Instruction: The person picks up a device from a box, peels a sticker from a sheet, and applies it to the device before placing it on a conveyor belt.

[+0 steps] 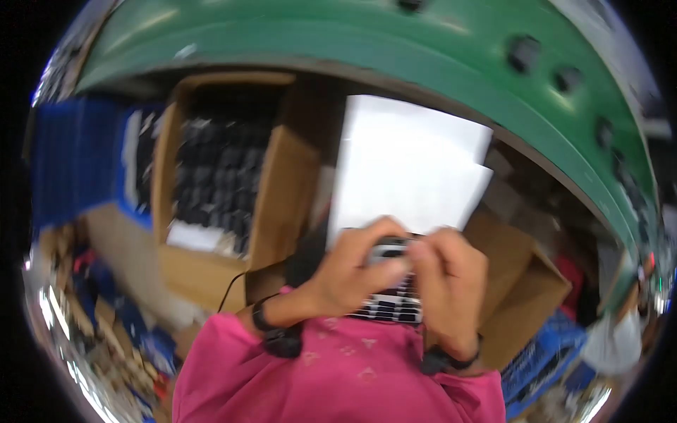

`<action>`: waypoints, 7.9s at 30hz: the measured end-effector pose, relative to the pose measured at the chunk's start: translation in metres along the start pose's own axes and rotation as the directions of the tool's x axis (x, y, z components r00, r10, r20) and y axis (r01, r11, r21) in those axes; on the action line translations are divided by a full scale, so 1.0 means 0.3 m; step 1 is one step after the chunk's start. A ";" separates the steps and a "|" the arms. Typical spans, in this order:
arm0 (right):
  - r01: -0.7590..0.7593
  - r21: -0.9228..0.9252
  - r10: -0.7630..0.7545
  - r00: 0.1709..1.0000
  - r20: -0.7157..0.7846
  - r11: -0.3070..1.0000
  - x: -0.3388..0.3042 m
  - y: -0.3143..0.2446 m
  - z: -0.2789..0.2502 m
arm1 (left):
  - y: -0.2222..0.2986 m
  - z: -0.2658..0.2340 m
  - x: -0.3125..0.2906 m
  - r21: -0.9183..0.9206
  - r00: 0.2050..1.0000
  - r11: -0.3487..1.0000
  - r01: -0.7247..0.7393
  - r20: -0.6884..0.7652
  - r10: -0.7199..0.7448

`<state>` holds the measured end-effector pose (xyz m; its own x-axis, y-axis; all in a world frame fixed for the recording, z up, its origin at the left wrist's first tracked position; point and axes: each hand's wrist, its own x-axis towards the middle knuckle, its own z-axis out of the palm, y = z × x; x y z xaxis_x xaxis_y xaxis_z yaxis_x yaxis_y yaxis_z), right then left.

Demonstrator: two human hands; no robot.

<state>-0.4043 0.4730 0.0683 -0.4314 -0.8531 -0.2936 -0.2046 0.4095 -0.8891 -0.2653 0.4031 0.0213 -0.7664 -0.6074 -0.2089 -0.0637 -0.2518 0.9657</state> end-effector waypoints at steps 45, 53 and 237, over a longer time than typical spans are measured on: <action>-0.074 0.301 0.163 0.946 -0.282 0.951 -0.100 0.504 -0.027 | -0.896 -0.873 -0.875 0.170 0.321 0.614 0.770 -0.936 -0.144; -0.056 0.369 0.152 0.960 -0.236 0.928 -0.142 0.400 0.047 | -0.998 -0.875 -0.828 0.367 0.447 0.480 0.797 -0.892 -0.060; 0.017 0.569 -0.007 1.000 -0.019 0.822 -0.049 -0.038 -0.145 | 0.182 0.076 0.035 0.012 0.979 0.996 0.085 0.183 -0.086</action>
<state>-0.4338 0.4950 0.0982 -0.4469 -0.8496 -0.2801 0.3246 0.1378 -0.9357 -0.2914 0.4002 0.0755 -0.8624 -0.4351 -0.2590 -0.1363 -0.2932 0.9463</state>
